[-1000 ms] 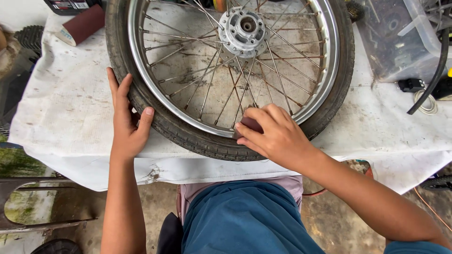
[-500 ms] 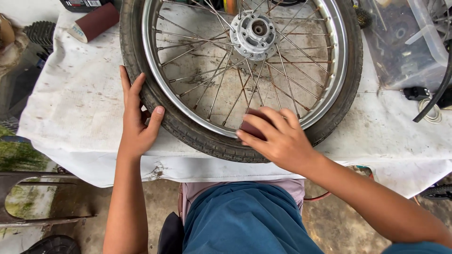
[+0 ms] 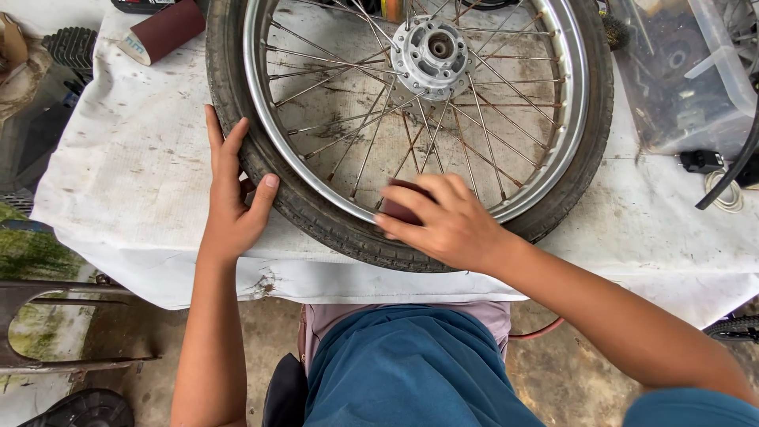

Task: Sanding the metal rim of a motorcycle wheel using a piece of sandpaper

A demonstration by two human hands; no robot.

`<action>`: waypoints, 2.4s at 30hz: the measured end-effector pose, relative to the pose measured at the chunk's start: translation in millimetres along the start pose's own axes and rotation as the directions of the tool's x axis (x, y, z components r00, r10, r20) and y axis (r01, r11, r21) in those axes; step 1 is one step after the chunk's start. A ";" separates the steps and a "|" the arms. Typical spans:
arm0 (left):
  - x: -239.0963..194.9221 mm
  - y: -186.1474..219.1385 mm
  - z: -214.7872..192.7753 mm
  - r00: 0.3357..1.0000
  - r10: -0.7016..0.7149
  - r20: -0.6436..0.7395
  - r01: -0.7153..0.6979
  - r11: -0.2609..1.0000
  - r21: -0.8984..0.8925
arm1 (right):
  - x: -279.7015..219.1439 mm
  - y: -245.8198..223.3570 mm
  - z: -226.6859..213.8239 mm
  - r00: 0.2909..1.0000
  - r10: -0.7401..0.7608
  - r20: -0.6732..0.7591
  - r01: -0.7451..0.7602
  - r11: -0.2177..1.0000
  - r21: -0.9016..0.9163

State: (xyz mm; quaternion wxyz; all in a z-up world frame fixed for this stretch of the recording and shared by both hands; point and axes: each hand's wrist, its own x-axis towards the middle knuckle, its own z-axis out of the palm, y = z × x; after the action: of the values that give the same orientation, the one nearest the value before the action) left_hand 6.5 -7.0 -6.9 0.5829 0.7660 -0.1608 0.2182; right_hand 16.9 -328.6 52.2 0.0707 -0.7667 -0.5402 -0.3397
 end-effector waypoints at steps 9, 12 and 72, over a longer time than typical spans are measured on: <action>0.4 9.9 3.4 1.000 0.000 -0.010 0.000 0.999 0.033 | 14.3 -4.7 17.7 0.998 0.032 -0.046 -0.030 0.999 0.045; 0.4 6.6 0.4 1.000 0.000 0.004 0.000 1.000 0.018 | 32.5 -1.1 25.8 0.998 0.060 -0.006 -0.058 0.984 0.168; -0.7 5.8 5.1 0.999 -0.024 -0.040 0.025 1.000 0.001 | 2.4 -5.7 -4.7 0.985 0.158 0.061 -0.162 0.985 0.065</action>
State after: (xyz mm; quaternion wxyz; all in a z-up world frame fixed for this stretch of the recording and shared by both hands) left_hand 3.7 -13.4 -3.7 0.5881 0.7638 -0.1396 0.2264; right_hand 10.3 -326.6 55.7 0.1096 -0.8139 -0.4900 -0.2923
